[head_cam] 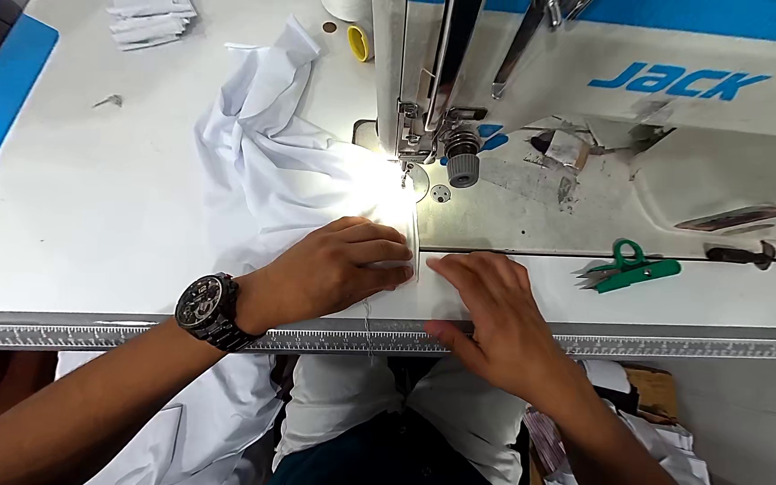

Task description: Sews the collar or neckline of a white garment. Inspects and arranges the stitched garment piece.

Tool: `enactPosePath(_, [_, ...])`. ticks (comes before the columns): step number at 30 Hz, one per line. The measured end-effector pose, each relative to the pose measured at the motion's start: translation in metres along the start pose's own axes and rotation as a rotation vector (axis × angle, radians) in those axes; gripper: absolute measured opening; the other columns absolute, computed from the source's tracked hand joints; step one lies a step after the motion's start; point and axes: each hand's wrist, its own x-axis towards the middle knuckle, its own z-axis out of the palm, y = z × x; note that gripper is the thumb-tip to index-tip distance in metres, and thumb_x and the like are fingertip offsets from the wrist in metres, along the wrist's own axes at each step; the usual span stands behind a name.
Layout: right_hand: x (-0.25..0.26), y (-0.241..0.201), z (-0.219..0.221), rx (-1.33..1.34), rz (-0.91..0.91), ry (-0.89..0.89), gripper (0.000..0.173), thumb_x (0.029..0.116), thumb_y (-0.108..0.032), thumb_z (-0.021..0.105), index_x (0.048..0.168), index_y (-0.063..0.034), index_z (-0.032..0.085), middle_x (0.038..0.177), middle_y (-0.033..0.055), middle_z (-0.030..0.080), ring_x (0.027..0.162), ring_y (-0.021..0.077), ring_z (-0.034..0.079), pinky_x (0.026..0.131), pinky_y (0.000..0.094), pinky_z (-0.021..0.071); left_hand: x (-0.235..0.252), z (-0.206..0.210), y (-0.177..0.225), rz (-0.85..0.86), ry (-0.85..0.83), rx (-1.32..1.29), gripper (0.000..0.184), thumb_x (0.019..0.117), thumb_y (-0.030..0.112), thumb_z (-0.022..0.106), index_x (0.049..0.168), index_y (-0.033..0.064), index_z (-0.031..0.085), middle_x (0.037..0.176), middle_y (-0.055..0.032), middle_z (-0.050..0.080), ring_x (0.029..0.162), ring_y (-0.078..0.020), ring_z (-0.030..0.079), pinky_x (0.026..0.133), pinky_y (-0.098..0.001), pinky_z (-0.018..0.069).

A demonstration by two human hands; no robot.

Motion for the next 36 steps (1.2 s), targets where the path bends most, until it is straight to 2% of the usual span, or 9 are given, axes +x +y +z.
enactPosePath(2, [0.002,-0.002,0.000,-0.032,0.002,-0.021,0.059,0.1025,-0.059,0.044,0.149,-0.0250,0.055,0.130,0.0043,0.061,0.124,0.0275,0.053,0.103,0.0529,0.0381,0.000,0.000,0.001,0.000,0.000,0.002,0.025,0.1052,0.020,0.055,0.112,0.0122,0.079,0.124,-0.0063,0.072,0.126,-0.0255,0.062,0.110,-0.0426,0.0469])
enactPosePath(5, [0.001,-0.003,0.004,-0.101,-0.005,-0.046,0.054,0.1034,-0.058,0.042,0.147,-0.0311,0.058,0.133,0.0053,0.059,0.124,0.0296,0.050,0.105,0.0538,0.0349,0.000,0.000,0.002,0.006,-0.002,0.012,0.026,0.1053,0.021,0.055,0.112,0.0111,0.078,0.124,-0.0068,0.072,0.128,-0.0261,0.061,0.111,-0.0429,0.0462])
enactPosePath(12, [0.013,0.007,-0.002,-0.143,-0.130,-0.084,0.053,0.1047,-0.057,0.039,0.139,-0.0273,0.065,0.148,0.0019,0.055,0.136,0.0304,0.046,0.107,0.0544,0.0350,-0.004,-0.001,0.003,-0.023,-0.019,-0.019,0.039,0.1067,0.035,0.049,0.114,0.0091,0.077,0.129,-0.0069,0.070,0.133,-0.0253,0.058,0.116,-0.0425,0.0423])
enactPosePath(14, [0.019,0.011,-0.004,-0.158,-0.207,-0.100,0.051,0.1065,-0.053,0.037,0.137,-0.0229,0.066,0.155,-0.0013,0.052,0.146,0.0286,0.039,0.111,0.0532,0.0328,-0.002,-0.003,0.002,-0.106,0.044,-0.084,0.037,0.1071,0.030,0.049,0.110,0.0056,0.076,0.124,-0.0089,0.071,0.126,-0.0221,0.063,0.111,-0.0381,0.0483])
enactPosePath(17, [0.026,0.019,-0.004,-0.133,-0.302,-0.119,0.050,0.1077,-0.048,0.038,0.135,-0.0174,0.067,0.152,0.0011,0.055,0.149,0.0253,0.039,0.116,0.0494,0.0331,0.011,-0.005,0.001,-0.335,0.142,-0.046,0.030,0.1036,0.025,0.056,0.113,0.0029,0.074,0.121,-0.0115,0.070,0.111,-0.0194,0.068,0.095,-0.0318,0.0561])
enactPosePath(19, [0.028,0.023,-0.004,-0.117,-0.328,-0.138,0.050,0.1075,-0.047,0.039,0.135,-0.0166,0.066,0.151,0.0017,0.056,0.149,0.0235,0.040,0.119,0.0464,0.0330,0.016,0.003,-0.001,-0.427,0.124,0.059,0.041,0.1003,0.037,0.061,0.121,0.0042,0.072,0.127,-0.0108,0.068,0.115,-0.0246,0.064,0.098,-0.0377,0.0517])
enactPosePath(21, [0.029,0.025,-0.004,-0.118,-0.344,-0.147,0.051,0.1077,-0.048,0.038,0.136,-0.0159,0.066,0.151,0.0020,0.056,0.149,0.0222,0.040,0.121,0.0438,0.0322,0.015,0.009,-0.003,-0.463,0.086,0.127,0.054,0.0990,0.050,0.058,0.131,0.0068,0.068,0.139,-0.0099,0.064,0.131,-0.0288,0.056,0.109,-0.0445,0.0452])
enactPosePath(24, [0.033,0.026,-0.004,-0.131,-0.372,-0.152,0.053,0.1083,-0.049,0.037,0.136,-0.0133,0.065,0.150,0.0038,0.056,0.149,0.0213,0.040,0.123,0.0426,0.0315,0.009,0.009,-0.007,-0.509,0.044,0.110,0.068,0.0962,0.061,0.055,0.141,0.0094,0.062,0.150,-0.0061,0.056,0.146,-0.0253,0.044,0.122,-0.0464,0.0328])
enactPosePath(36, [0.050,0.033,-0.009,-0.209,-0.478,-0.186,0.055,0.1095,-0.047,0.034,0.134,-0.0093,0.066,0.145,0.0071,0.061,0.144,0.0216,0.047,0.121,0.0423,0.0336,0.011,0.003,-0.026,-0.530,0.014,0.130,0.078,0.0886,0.074,0.054,0.139,0.0159,0.064,0.146,-0.0017,0.060,0.142,-0.0232,0.049,0.118,-0.0512,0.0359])
